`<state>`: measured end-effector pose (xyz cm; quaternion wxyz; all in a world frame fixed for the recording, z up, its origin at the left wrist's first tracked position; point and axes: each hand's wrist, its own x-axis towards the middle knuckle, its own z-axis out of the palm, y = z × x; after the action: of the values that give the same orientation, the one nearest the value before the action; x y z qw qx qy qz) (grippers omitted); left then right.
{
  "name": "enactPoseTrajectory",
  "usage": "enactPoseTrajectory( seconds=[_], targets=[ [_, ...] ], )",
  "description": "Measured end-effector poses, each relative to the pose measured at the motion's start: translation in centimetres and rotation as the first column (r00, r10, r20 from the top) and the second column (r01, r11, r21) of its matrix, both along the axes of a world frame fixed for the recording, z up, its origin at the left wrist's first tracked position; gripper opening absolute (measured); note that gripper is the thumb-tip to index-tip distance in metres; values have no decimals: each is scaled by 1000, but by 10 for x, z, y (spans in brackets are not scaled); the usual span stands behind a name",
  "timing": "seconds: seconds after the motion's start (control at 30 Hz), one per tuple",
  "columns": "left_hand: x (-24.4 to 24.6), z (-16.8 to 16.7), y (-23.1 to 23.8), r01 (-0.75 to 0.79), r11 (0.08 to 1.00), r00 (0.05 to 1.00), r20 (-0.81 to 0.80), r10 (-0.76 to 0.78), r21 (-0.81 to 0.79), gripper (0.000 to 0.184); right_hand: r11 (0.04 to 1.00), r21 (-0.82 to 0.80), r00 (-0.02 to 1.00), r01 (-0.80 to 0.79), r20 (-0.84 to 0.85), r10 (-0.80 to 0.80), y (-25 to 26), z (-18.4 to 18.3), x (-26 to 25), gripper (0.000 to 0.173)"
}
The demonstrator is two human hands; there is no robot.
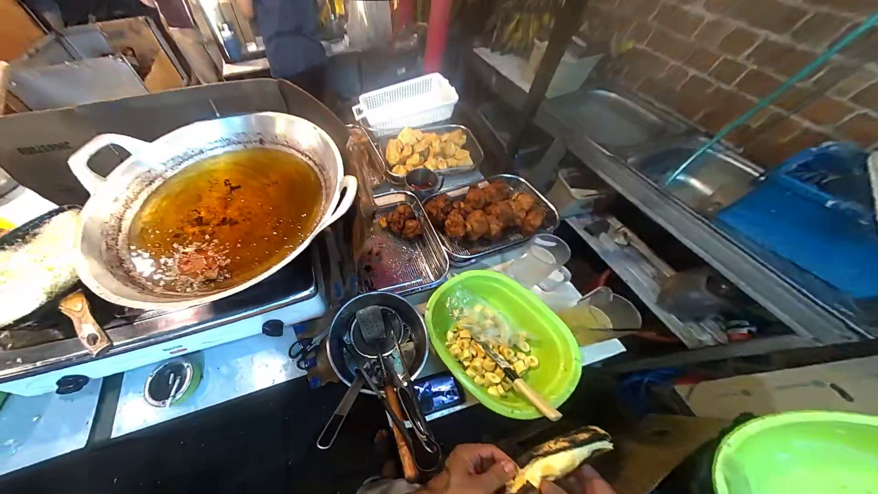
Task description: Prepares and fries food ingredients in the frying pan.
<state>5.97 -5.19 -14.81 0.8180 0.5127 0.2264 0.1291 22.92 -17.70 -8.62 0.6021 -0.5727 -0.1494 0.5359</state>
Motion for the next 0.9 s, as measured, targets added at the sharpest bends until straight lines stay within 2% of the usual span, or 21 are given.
enactPoseTrajectory(
  seconds=[0.07,0.13,0.23,0.33,0.4,0.5,0.63,0.73,0.9],
  targets=[
    [1,-10,2,66,961,990,-136,-30,267,33,999,-35,999,-6,53,8,-2,-3,12,48],
    [0,-17,2,169,856,952,-307,-13,489,31,998,-65,996,-9,91,15,-1,-4,25,49],
    [0,-18,-1,313,774,839,-542,47,551,38,997,-75,993,-29,116,38,4,-6,47,50],
    [1,-14,-4,366,720,728,-663,174,590,42,997,-62,989,-48,136,56,13,-7,64,52],
    [-3,-18,-8,368,679,675,-684,275,636,45,996,-66,986,-59,149,69,19,-6,72,55],
    [-15,-39,-6,329,612,685,-628,370,719,52,994,-64,983,-90,154,99,26,-7,80,58],
    [-24,-63,1,268,591,753,-548,364,761,56,992,-54,983,-116,140,123,31,-12,82,60],
    [-25,-70,6,288,586,771,-547,327,757,55,983,-84,975,-166,138,176,35,-12,82,62],
    [-25,-54,3,375,576,717,-621,316,726,51,976,-75,964,-204,158,213,39,-10,80,62]
  ],
)
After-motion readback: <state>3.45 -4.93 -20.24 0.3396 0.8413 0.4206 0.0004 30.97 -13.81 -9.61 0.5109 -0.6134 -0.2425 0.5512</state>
